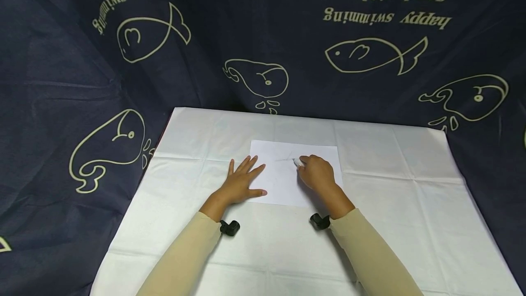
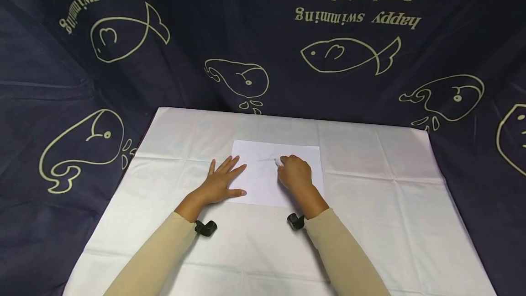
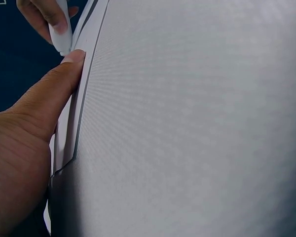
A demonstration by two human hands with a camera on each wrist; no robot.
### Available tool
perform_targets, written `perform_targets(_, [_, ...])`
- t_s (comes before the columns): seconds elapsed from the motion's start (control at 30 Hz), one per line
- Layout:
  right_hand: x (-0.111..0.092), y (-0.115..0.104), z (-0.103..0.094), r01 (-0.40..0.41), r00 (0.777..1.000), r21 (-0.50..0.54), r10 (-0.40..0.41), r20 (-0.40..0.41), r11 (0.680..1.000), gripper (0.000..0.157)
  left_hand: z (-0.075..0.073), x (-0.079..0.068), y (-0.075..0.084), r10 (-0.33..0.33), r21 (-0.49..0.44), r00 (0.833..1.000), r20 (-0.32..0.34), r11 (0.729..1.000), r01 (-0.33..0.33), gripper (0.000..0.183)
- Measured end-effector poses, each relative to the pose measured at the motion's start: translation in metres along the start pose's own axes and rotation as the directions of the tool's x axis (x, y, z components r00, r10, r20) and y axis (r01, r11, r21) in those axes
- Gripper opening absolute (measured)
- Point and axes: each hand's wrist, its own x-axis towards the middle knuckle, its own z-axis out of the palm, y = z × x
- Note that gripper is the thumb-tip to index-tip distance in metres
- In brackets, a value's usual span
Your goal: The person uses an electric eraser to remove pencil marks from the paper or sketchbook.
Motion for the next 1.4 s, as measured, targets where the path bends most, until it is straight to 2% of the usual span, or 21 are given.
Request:
perform_targets(0.17, [0.0009, -0.0024, 0.0045, 0.026, 1.0, 0.004, -0.026, 0.013, 1.0, 0.038, 0.0011, 0.0007, -0.0007, -0.003, 0.008, 1.0, 0.004, 1.0, 0.003, 0.088])
perform_targets(0.5, [-0.0008, 0.0021, 0.0001, 0.024, 0.999, -0.018, -0.024, -0.037, 1.0, 0.036, -0.0005, 0.0008, 0.0004, -0.007, 0.006, 1.0, 0.003, 1.0, 0.007, 0.088])
perform_targets(0.73, [-0.0004, -0.0008, 0.0012, 0.042, 0.999, 0.017, -0.042, 0.004, 0.999, 0.038, 0.0009, 0.0012, -0.0005, -0.004, 0.015, 1.0, 0.004, 1.0, 0.003, 0.088])
perform_targets(0.93, [0.0006, 0.0043, -0.0007, 0.025, 0.999, -0.019, -0.025, -0.025, 1.0, 0.037, 0.0004, 0.0008, -0.0007, -0.007, 0.01, 1.0, 0.009, 1.0, 0.007, 0.088])
perform_targets(1.4, [0.0001, 0.0037, -0.003, 0.02, 1.0, -0.023, -0.02, -0.004, 1.0, 0.038, 0.0003, -0.0001, 0.0, -0.001, 0.006, 1.0, 0.001, 1.0, 0.001, 0.087])
